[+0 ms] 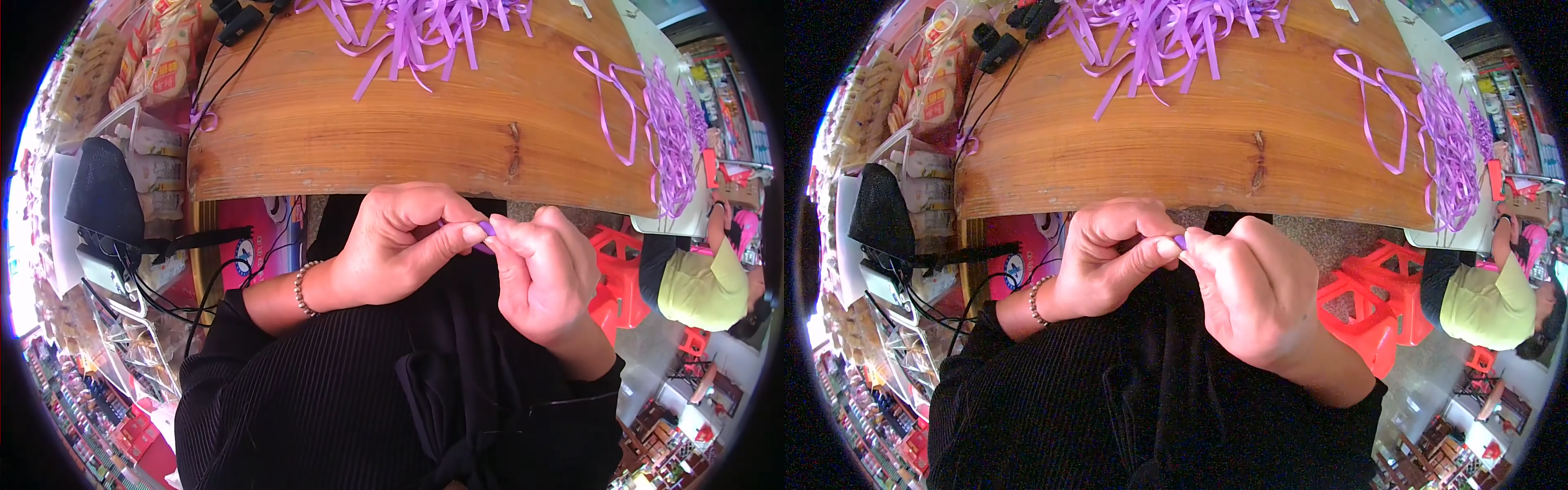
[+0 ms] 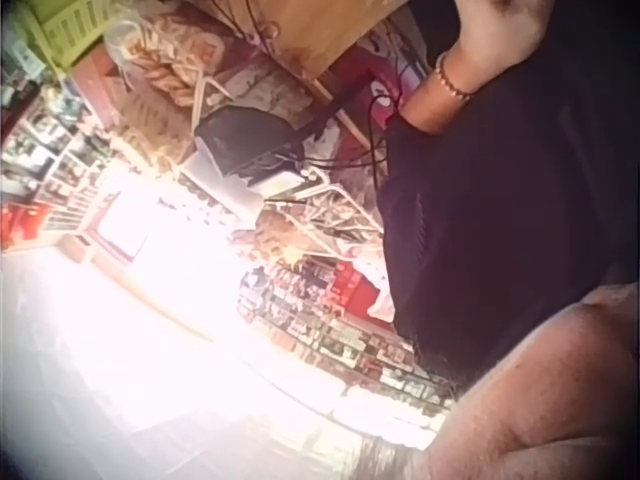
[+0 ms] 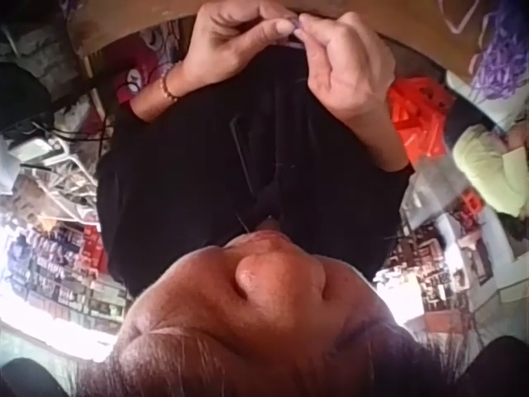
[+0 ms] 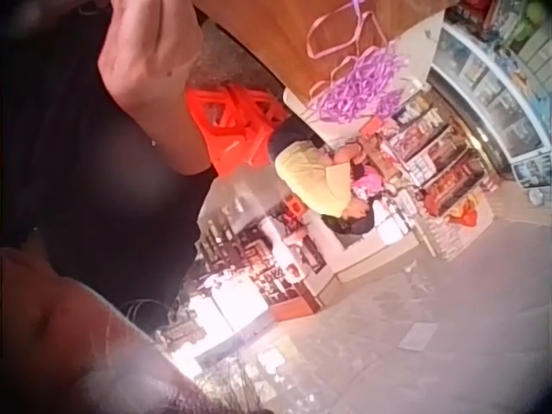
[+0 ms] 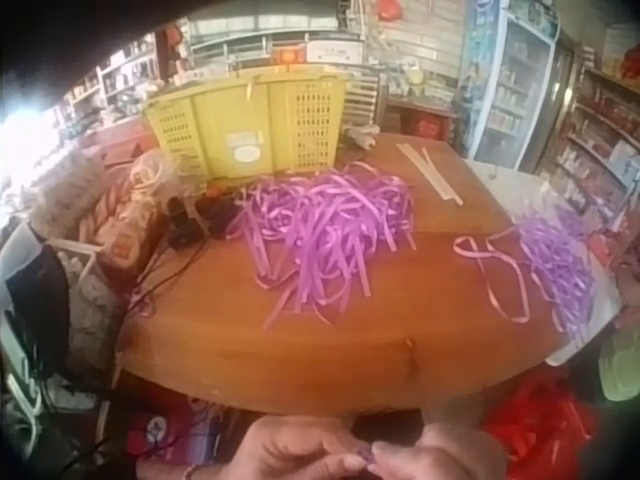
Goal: The person rolls a purple ribbon into a small coil by hand, secures the end, and repeats the process with new lengths of ribbon.
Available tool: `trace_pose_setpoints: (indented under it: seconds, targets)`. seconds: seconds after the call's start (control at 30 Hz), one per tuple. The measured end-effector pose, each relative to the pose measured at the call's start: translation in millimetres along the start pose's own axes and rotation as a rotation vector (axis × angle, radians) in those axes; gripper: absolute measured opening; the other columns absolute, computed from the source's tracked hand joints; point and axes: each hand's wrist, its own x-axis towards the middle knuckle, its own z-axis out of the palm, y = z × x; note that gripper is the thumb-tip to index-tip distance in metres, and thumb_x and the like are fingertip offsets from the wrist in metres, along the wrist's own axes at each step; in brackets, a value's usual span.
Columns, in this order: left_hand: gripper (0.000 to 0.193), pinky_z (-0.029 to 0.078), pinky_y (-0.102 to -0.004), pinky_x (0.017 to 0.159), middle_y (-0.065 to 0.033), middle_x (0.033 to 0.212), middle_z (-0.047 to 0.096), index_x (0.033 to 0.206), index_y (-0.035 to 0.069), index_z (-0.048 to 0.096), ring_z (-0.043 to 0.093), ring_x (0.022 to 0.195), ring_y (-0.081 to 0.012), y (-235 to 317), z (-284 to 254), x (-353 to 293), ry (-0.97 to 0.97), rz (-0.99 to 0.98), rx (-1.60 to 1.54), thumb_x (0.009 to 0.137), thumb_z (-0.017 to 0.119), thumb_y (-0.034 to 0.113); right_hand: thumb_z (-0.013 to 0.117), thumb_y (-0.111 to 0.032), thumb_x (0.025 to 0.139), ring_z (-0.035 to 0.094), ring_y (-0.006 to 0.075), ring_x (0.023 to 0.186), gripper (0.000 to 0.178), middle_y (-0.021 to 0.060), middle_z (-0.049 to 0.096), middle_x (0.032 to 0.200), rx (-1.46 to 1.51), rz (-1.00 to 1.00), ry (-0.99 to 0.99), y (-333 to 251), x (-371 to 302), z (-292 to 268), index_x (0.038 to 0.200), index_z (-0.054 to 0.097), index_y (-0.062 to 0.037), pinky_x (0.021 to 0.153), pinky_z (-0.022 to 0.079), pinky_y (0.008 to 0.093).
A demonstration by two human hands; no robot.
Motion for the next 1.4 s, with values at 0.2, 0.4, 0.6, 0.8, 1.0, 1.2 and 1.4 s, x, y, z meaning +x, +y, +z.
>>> trace_pose_setpoints:
  seconds: [0.2,0.4,0.6,0.8,1.0,1.2,1.4]
  targets:
    - [0.015,0.046,-0.0216,0.065,-0.0016,0.077,0.065,0.091,0.000,0.068,0.057,0.072,-0.0063,3,-6,1,-0.077,-0.233,-0.190,0.094,0.062,0.014,0.075,-0.002,0.075,0.057,0.0204,0.057,0.021,0.0089,0.059,0.073,0.083,-0.009,-0.023,7,8,-6,0.093,0.065,-0.0005,0.049,0.044,0.0306]
    - [0.018,0.046,-0.0212,0.067,-0.0012,0.077,0.065,0.093,0.001,0.069,0.057,0.073,-0.0062,4,-7,3,-0.064,-0.327,-0.353,0.096,0.060,0.017,0.077,0.000,0.074,0.061,0.0188,0.065,0.024,0.0082,0.062,0.077,0.167,0.117,0.093,6,3,-1,0.096,0.068,-0.0002,0.055,0.048,0.0283]
    - [0.015,0.045,-0.0207,0.064,-0.0009,0.076,0.064,0.094,0.000,0.069,0.056,0.072,-0.0057,4,-6,5,-0.065,-0.289,-0.320,0.094,0.063,0.015,0.075,0.003,0.075,0.060,0.0201,0.063,0.016,0.0078,0.061,0.075,0.151,0.055,0.096,12,5,2,0.089,0.069,-0.0015,0.054,0.046,0.0291]
    - [0.013,0.045,-0.0206,0.063,0.0003,0.076,0.064,0.092,0.000,0.069,0.055,0.071,-0.0048,-2,-5,2,-0.048,-0.240,-0.134,0.093,0.063,0.012,0.073,0.002,0.077,0.054,0.0166,0.060,0.015,0.0078,0.059,0.074,0.088,-0.067,0.043,15,6,2,0.091,0.068,0.0013,0.052,0.039,0.0258]
    - [0.017,0.045,-0.0206,0.063,-0.0026,0.077,0.066,0.102,-0.001,0.070,0.056,0.068,-0.0064,6,-12,16,-0.026,-0.264,-0.092,0.093,0.062,0.012,0.068,0.002,0.082,0.049,0.0099,0.060,0.019,0.0047,0.058,0.075,0.283,0.184,-0.036,31,3,-3,0.100,0.066,0.0017,0.052,0.036,0.0222]
    - [0.015,0.045,-0.0187,0.055,-0.0006,0.072,0.063,0.103,0.001,0.069,0.053,0.060,-0.0037,15,-65,15,0.191,-0.359,0.036,0.092,0.062,0.008,0.052,-0.008,0.096,0.035,0.0050,0.056,0.029,-0.0020,0.044,0.070,1.079,0.665,0.395,88,-30,-43,0.124,0.053,0.0016,0.052,0.029,0.0206]
    - [0.020,0.025,-0.0197,0.045,0.0011,0.064,0.053,0.112,0.005,0.064,0.032,0.050,-0.0028,-2,-97,12,0.190,-0.064,-0.491,0.093,0.057,0.005,0.051,-0.009,0.097,0.031,0.0056,0.052,0.025,-0.0003,0.042,0.067,1.375,0.585,0.257,100,-40,-42,0.120,0.052,-0.0008,0.049,0.026,0.0219]
